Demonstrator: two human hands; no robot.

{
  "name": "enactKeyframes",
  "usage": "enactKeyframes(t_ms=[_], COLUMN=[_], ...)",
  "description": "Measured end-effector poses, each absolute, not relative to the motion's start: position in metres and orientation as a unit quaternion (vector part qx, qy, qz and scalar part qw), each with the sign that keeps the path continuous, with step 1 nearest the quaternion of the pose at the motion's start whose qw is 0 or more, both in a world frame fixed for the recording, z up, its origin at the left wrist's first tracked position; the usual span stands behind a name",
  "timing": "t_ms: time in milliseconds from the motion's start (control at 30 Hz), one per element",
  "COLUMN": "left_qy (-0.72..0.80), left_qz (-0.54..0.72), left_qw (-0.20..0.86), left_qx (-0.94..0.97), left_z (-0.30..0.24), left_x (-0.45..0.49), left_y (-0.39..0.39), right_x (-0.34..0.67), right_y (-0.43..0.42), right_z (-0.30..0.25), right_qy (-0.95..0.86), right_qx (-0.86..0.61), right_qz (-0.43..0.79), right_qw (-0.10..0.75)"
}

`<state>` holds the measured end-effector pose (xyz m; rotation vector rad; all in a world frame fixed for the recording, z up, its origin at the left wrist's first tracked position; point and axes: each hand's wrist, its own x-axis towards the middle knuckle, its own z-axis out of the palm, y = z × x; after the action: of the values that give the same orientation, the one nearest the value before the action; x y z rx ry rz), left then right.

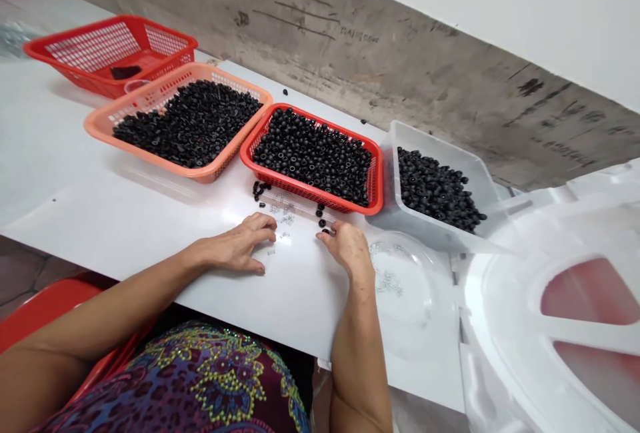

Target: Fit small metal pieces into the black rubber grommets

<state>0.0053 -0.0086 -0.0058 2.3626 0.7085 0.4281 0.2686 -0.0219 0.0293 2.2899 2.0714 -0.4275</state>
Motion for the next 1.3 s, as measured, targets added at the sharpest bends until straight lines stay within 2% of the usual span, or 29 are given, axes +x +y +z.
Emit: enactKeyframes(t_ms=[167,267,333,467,600,700,800,1000,1067,1300], left_qy=[0.280,0.279,0.277,0.249,0.231,0.253,0.291,0.401,0.429,0.452], left_qz=[0.175,0.197,0.238,0.355,0.397,0.395,0.400,0.407,0.396,0.362], left_qw=[0.307,0.313,0.327,0.381,0.415,0.439,0.461,0.537,0.561,0.565], left_qx=[0.893,0.886,0.871,0.817,0.786,0.766,0.737,0.620,0.587,0.588], left_z=[-0.008,-0.010,-0.010,-0.010,-0.006,-0.001,0.001,-0.002,-0.002,-0.002], left_x=[0.006,0.007,0.008,0.010,0.012,0.012,0.013,0.014,0.014,0.015], left_y=[-0.008,-0.009,-0.009,-0.011,-0.013,-0.014,-0.014,-0.008,-0.007,-0.006], right_x=[0.264,0.266,0.264,0.241,0.207,0.196,0.200,0.209,0.207,0.198], right_y=[-0.020,-0.020,-0.022,-0.027,-0.031,-0.032,-0.032,-0.036,-0.036,-0.035], right_z=[0.026,0.028,0.029,0.029,0.021,0.016,0.016,0.017,0.014,0.009], right_qy=[0.684,0.677,0.672,0.637,0.588,0.579,0.615,0.794,0.822,0.827], right_qx=[0.717,0.720,0.704,0.597,0.503,0.494,0.512,0.468,0.457,0.477], right_qz=[-0.132,-0.151,-0.216,-0.422,-0.562,-0.578,-0.532,-0.369,-0.326,-0.284], right_qw=[0.021,-0.015,-0.081,-0.243,-0.293,-0.294,-0.276,-0.120,-0.091,-0.090])
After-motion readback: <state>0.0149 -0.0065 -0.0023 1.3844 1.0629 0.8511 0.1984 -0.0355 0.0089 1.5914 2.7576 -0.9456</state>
